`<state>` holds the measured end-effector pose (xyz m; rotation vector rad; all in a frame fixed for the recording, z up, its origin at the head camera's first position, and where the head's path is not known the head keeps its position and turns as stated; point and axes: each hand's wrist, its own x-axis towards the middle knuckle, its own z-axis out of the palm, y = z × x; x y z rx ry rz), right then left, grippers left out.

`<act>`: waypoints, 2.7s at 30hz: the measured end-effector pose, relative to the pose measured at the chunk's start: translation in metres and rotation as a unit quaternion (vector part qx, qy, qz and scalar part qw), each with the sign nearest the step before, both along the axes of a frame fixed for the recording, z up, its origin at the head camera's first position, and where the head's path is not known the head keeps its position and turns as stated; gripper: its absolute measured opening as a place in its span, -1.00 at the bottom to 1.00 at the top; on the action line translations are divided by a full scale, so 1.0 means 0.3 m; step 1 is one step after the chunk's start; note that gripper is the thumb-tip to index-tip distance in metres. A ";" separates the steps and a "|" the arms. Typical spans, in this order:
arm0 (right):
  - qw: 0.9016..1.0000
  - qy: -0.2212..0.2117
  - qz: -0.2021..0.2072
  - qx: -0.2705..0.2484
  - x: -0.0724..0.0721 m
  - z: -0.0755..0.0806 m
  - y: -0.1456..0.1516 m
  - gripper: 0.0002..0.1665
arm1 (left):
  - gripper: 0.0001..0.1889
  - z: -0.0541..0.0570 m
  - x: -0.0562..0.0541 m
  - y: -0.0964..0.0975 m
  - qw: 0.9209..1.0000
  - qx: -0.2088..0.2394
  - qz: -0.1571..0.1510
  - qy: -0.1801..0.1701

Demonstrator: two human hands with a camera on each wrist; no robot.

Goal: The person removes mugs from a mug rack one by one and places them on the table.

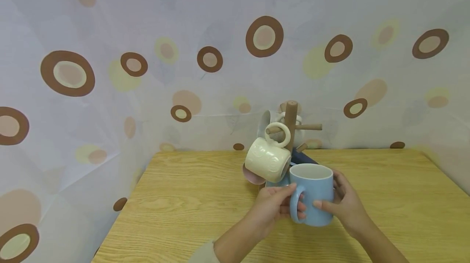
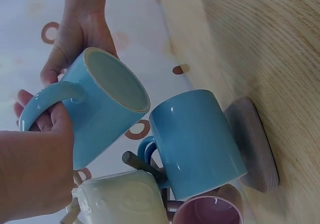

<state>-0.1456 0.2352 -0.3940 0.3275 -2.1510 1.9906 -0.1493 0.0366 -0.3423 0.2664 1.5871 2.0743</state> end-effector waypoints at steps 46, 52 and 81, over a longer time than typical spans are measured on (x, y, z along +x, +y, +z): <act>0.973 0.110 0.184 0.083 0.006 0.020 -0.035 0.00 | -0.55 -0.082 0.096 -0.066 0.998 0.010 0.008 0.058; 0.972 0.094 0.190 0.097 0.012 0.047 -0.035 -0.26 | -0.57 -0.096 0.120 -0.098 0.997 -0.001 -0.003 0.083; 0.704 0.434 -0.317 0.465 -0.264 0.280 0.024 -0.55 | -0.47 -0.110 0.207 -0.271 0.995 -0.038 0.089 0.019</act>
